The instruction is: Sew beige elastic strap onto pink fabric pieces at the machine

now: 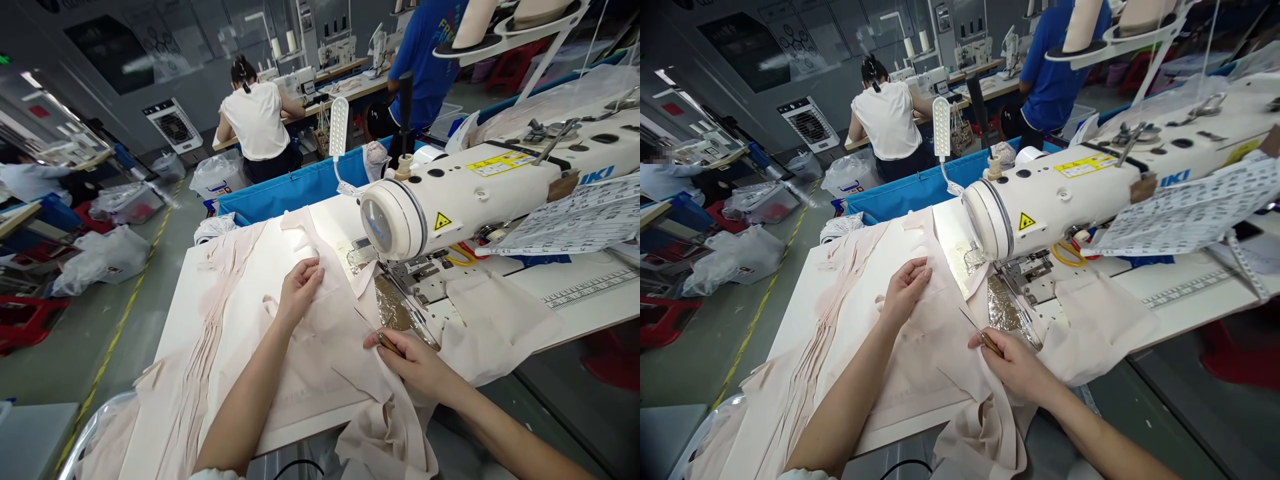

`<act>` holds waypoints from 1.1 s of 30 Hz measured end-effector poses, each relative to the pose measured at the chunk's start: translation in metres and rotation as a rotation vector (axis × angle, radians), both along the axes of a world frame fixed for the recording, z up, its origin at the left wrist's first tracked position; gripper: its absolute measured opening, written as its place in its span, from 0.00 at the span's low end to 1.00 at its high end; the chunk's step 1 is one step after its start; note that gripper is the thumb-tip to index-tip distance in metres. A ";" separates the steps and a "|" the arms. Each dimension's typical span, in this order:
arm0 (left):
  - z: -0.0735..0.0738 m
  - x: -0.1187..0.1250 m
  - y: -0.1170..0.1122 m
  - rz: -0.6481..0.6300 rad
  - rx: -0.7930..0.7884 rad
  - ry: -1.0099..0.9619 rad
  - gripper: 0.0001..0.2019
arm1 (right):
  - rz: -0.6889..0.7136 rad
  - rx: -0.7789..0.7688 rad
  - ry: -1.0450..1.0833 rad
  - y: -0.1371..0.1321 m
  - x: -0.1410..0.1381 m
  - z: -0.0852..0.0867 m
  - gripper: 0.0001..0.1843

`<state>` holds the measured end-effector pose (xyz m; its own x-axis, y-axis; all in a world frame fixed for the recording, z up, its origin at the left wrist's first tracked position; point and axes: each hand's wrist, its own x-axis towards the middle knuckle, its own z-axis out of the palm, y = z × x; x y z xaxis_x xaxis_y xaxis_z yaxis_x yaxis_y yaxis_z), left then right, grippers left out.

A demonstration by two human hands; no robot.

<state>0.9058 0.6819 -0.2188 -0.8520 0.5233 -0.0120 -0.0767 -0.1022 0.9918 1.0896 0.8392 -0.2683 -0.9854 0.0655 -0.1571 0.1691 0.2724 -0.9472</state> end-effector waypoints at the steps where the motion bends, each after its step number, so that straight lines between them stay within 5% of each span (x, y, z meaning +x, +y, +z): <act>1: 0.000 0.000 0.000 0.005 0.003 -0.003 0.22 | -0.001 0.003 0.000 0.000 0.000 0.000 0.15; 7: 0.001 -0.003 0.000 0.007 0.028 -0.149 0.25 | 0.071 0.044 -0.030 -0.001 0.000 0.007 0.14; 12: -0.002 -0.003 0.002 -0.043 -0.006 -0.349 0.21 | 0.392 0.105 0.040 -0.004 0.008 0.021 0.16; 16: -0.008 -0.004 0.006 -0.103 -0.113 -0.257 0.21 | 0.650 0.148 0.181 -0.014 0.024 0.028 0.20; 19: -0.012 -0.006 0.005 -0.018 -0.161 -0.139 0.21 | 0.790 0.134 0.168 -0.018 0.035 0.029 0.22; 22: -0.008 -0.004 -0.001 -0.035 -0.205 -0.044 0.21 | 0.689 0.081 0.130 -0.008 0.032 0.029 0.21; 27: 0.013 0.015 -0.021 -0.333 -0.247 0.010 0.21 | 0.090 -0.249 0.155 0.013 -0.020 0.031 0.25; 33: 0.015 0.041 -0.040 -0.524 -0.271 -0.011 0.23 | 0.198 -0.686 0.195 -0.002 -0.088 0.039 0.27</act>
